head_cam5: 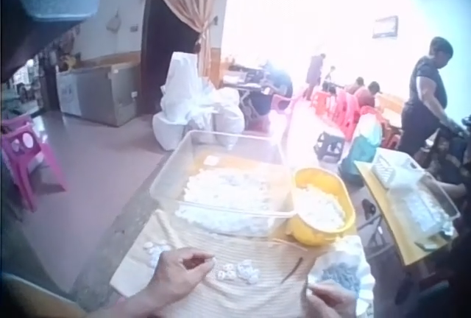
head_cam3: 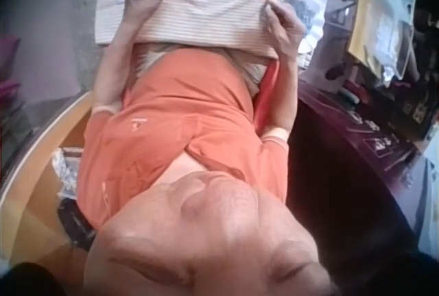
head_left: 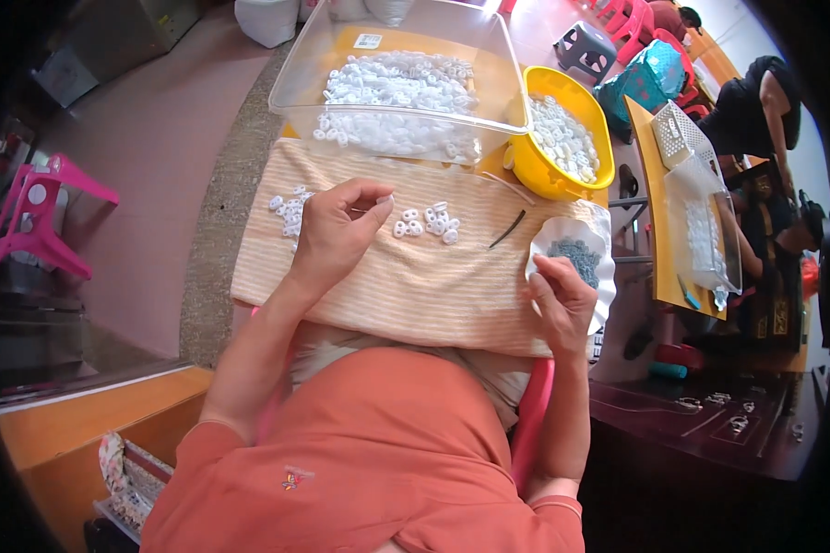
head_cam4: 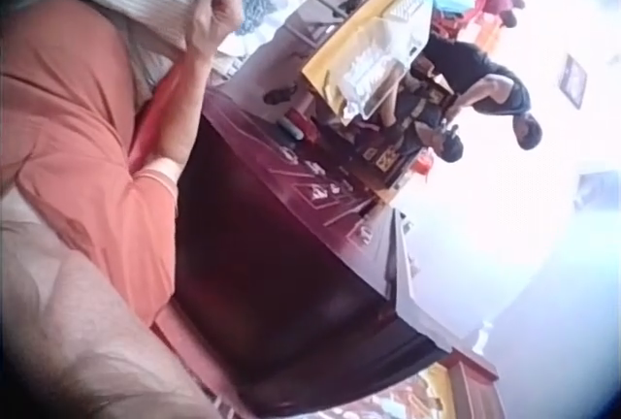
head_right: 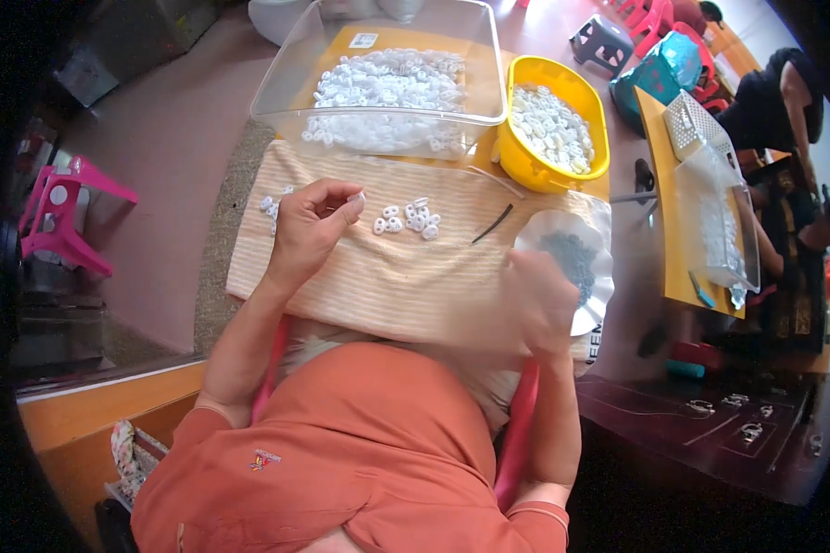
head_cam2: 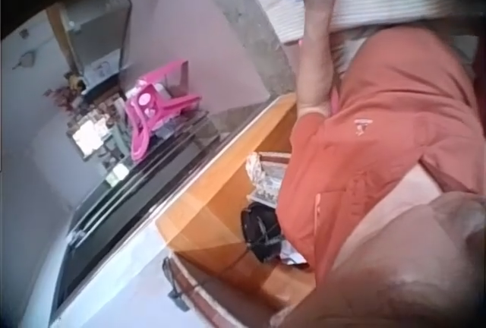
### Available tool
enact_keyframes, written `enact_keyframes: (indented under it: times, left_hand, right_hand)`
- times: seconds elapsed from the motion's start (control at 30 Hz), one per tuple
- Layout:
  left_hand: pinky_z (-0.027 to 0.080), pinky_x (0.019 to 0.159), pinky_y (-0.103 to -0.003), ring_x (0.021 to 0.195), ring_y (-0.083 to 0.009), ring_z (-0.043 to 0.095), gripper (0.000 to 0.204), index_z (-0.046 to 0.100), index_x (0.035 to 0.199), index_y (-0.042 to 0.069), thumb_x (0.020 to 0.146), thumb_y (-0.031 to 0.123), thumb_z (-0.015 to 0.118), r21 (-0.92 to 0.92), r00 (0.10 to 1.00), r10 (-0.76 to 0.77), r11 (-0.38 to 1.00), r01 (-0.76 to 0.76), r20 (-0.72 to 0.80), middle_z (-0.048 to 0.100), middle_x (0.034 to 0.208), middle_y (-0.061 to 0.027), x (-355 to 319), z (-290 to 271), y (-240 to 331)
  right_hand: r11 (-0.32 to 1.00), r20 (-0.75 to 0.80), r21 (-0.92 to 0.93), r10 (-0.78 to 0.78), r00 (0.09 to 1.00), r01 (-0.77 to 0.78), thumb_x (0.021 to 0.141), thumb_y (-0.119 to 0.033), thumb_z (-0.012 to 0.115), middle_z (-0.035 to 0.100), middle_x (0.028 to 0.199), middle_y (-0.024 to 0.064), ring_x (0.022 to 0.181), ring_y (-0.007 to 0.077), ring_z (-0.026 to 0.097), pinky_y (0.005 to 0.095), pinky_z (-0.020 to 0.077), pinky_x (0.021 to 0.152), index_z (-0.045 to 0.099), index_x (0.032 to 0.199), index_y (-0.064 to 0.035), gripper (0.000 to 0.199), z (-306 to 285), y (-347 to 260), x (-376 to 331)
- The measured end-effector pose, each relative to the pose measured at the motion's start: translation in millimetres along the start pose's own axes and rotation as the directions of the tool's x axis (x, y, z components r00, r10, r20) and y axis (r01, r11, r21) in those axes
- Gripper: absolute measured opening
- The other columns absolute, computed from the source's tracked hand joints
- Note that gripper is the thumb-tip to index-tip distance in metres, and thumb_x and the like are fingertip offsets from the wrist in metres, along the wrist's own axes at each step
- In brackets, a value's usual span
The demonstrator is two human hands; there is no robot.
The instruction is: Assembling small white plastic components by manually inserting tiny grey pins.
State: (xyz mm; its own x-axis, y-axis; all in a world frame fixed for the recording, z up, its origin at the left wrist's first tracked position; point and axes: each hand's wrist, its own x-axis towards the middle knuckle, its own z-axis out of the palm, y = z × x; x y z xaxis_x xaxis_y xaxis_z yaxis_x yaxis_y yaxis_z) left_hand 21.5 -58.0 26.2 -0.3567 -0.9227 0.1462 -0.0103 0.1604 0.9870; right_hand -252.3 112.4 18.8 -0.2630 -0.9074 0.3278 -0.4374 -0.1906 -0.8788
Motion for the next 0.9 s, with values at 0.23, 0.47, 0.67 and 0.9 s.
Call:
enact_keyframes:
  times: [0.23,0.47,0.67,0.9]
  left_hand:
    - [0.051,0.069,-0.022,0.075,-0.0079,0.064,0.017,0.068,0.101,-0.002,0.085,0.006,0.068,-0.056,0.995,-0.083,0.995,0.086,0.06,0.07,0.085,-0.0048,-4,3,-1]
    - [0.052,0.065,-0.026,0.069,-0.0103,0.062,0.017,0.069,0.096,-0.002,0.083,0.009,0.068,0.152,0.913,0.152,0.963,-0.223,0.378,0.068,0.076,-0.0073,17,75,48]
    - [0.054,0.073,-0.037,0.078,-0.0284,0.069,0.024,0.067,0.102,-0.002,0.081,0.01,0.063,0.274,0.81,0.534,0.763,-0.585,0.244,0.068,0.085,-0.0179,91,150,77]
    - [0.053,0.064,-0.034,0.069,-0.0272,0.067,0.016,0.069,0.092,0.001,0.079,0.008,0.066,0.182,0.905,0.368,0.895,-0.407,0.215,0.067,0.078,-0.0159,40,106,19]
  right_hand:
    - [0.997,-0.005,0.027,0.074,0.997,-0.074,0.089,0.006,0.06,0.058,0.096,0.0053,0.073,0.0084,0.058,0.0212,0.0507,0.067,0.063,0.112,0.0053,0.023,-9,7,-12]
    - [0.988,0.032,0.104,0.11,0.993,-0.113,0.088,0.006,0.061,0.059,0.098,0.0065,0.076,0.0091,0.059,0.0206,0.0492,0.069,0.063,0.111,0.0062,0.023,-5,10,-18]
    - [0.993,0.037,0.08,0.088,0.995,-0.091,0.088,0.005,0.062,0.06,0.097,0.0071,0.077,0.0098,0.06,0.0216,0.0513,0.069,0.063,0.11,0.0056,0.023,0,-3,-16]
    - [1.0,0.033,0.008,0.027,0.999,-0.028,0.088,0.006,0.061,0.06,0.097,0.0073,0.075,0.0099,0.06,0.0213,0.0488,0.068,0.063,0.11,0.0062,0.023,-6,10,-24]
